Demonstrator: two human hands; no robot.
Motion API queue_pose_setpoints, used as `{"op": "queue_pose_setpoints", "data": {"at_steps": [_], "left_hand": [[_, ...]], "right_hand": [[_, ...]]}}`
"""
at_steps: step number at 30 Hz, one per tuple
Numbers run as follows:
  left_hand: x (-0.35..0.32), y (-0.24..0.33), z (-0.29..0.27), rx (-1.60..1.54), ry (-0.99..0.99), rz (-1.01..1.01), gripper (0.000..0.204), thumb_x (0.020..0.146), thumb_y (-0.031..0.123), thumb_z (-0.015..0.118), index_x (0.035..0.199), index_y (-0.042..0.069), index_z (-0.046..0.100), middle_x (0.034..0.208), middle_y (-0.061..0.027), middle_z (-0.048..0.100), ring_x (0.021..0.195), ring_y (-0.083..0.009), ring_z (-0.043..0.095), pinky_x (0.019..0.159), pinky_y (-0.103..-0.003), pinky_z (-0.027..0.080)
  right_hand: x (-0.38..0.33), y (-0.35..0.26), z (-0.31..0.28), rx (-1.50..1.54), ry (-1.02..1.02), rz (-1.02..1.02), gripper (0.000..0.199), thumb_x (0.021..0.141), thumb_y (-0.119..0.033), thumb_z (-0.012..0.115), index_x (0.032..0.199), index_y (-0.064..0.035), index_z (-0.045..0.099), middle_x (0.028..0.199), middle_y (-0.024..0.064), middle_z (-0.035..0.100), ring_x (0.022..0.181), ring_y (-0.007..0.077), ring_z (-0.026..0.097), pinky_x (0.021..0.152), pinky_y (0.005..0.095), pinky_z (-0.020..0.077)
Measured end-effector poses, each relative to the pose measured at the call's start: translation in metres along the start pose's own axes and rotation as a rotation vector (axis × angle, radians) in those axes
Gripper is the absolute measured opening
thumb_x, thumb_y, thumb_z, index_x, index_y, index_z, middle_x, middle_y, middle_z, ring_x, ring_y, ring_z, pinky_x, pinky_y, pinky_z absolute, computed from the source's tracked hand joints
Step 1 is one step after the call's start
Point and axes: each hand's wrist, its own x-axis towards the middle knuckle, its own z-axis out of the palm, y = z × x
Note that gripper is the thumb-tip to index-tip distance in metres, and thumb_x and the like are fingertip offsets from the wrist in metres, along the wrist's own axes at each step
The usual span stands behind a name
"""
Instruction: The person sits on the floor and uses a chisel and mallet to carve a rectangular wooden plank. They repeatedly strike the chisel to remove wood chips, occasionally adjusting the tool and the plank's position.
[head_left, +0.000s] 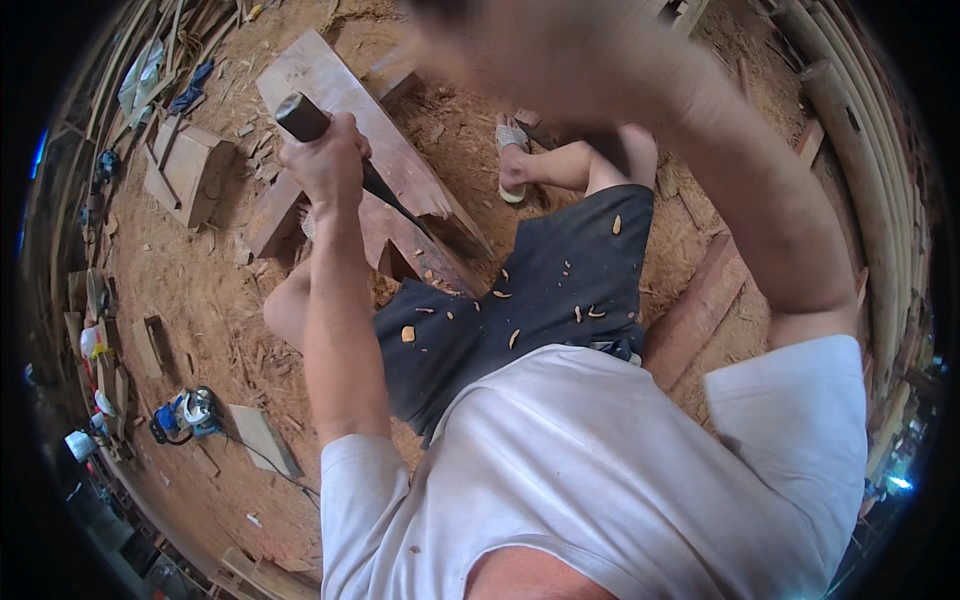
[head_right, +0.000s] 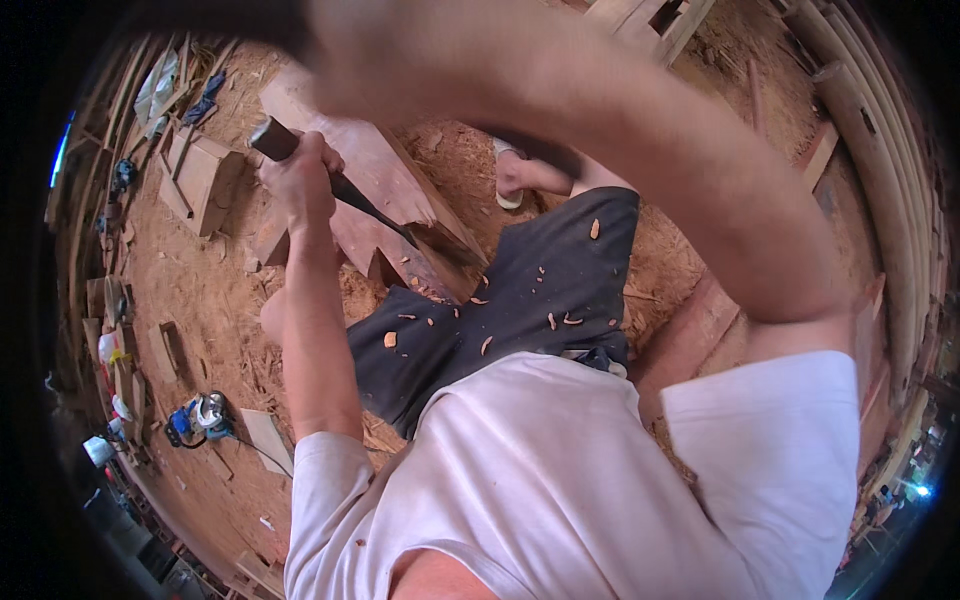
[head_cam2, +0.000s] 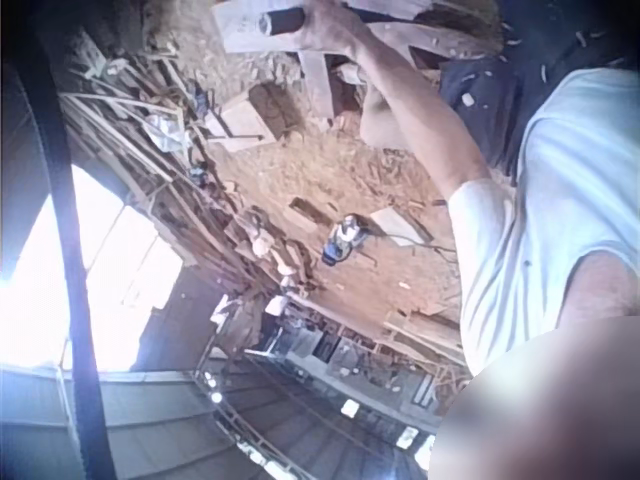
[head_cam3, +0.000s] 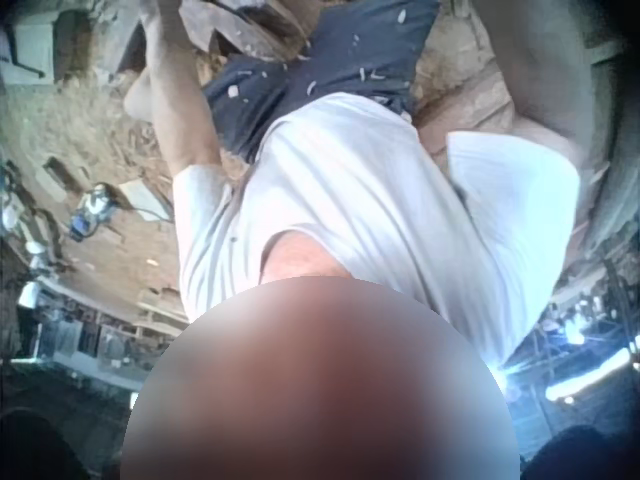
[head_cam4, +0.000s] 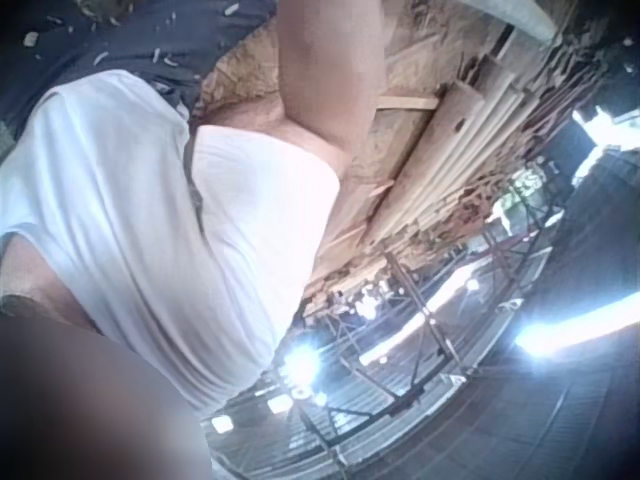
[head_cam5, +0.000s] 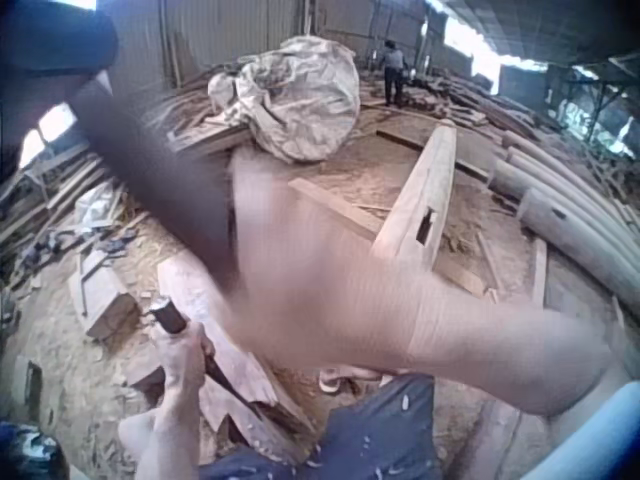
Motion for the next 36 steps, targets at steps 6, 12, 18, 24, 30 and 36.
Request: {"op": "queue_pose_setpoints", "data": {"at_steps": [6, 12, 18, 24, 30, 36], "left_hand": [[-0.022, 0.011, -0.002, -0.025, 0.017, -0.006, 0.009, 0.087, -0.003, 0.062, 0.081, 0.002, 0.055, 0.058, -0.0039, 0.052, 0.045, -0.0139, 0.050, 0.044, -0.030, 0.043], [0.020, -0.003, -0.008, -0.135, -0.019, -0.093, 0.020, 0.085, -0.005, 0.058, 0.070, 0.003, 0.049, 0.057, -0.0056, 0.050, 0.045, -0.0161, 0.049, 0.044, -0.034, 0.044], [-0.001, 0.002, -0.007, -0.073, -0.063, 0.048, 0.019, 0.087, -0.005, 0.059, 0.074, 0.004, 0.049, 0.057, -0.0047, 0.049, 0.044, -0.0156, 0.048, 0.043, -0.033, 0.043], [-0.066, 0.007, -0.004, 0.020, 0.035, 0.076, 0.015, 0.080, -0.009, 0.061, 0.084, 0.001, 0.051, 0.059, -0.0066, 0.054, 0.046, -0.0160, 0.056, 0.042, -0.031, 0.046], [-0.030, -0.011, -0.022, -0.206, -0.060, 0.074, 0.015, 0.083, -0.010, 0.057, 0.081, 0.001, 0.047, 0.061, -0.0087, 0.055, 0.046, -0.0166, 0.054, 0.043, -0.032, 0.046], [-0.042, -0.015, -0.019, 0.076, 0.040, -0.012, 0.009, 0.083, -0.010, 0.055, 0.088, -0.002, 0.054, 0.065, -0.0100, 0.059, 0.048, -0.0181, 0.056, 0.044, -0.033, 0.048]], "right_hand": [[-0.022, -0.027, -0.015, 0.768, 0.015, 0.419, 0.027, 0.073, -0.006, 0.064, 0.097, 0.0051, 0.069, 0.077, 0.0265, 0.069, 0.078, 0.0393, 0.074, 0.065, 0.0480, 0.0586], [0.012, 0.009, -0.102, 1.016, 0.285, 0.439, 0.017, 0.080, -0.010, 0.061, 0.073, 0.0052, 0.057, 0.056, 0.0138, 0.056, 0.051, 0.0230, 0.059, 0.051, 0.0379, 0.0488], [-0.014, -0.020, -0.023, 0.665, 0.066, 0.358, 0.032, 0.079, -0.006, 0.072, 0.107, 0.0053, 0.063, 0.082, 0.0234, 0.071, 0.078, 0.0402, 0.073, 0.068, 0.0460, 0.0584], [-0.036, -0.031, -0.005, 0.997, -0.045, 0.593, 0.035, 0.072, -0.006, 0.069, 0.103, 0.0076, 0.061, 0.084, 0.0299, 0.068, 0.082, 0.0414, 0.072, 0.074, 0.0472, 0.0548], [-0.021, -0.027, -0.032, 0.881, 0.495, 0.397, 0.030, 0.075, -0.007, 0.073, 0.100, 0.0036, 0.060, 0.089, 0.0280, 0.067, 0.085, 0.0424, 0.071, 0.070, 0.0474, 0.0549], [-0.054, -0.038, -0.005, 0.692, -0.386, 0.405, 0.038, 0.077, -0.010, 0.075, 0.106, 0.0028, 0.054, 0.095, 0.0241, 0.067, 0.090, 0.0431, 0.071, 0.074, 0.0542, 0.0564]]}}
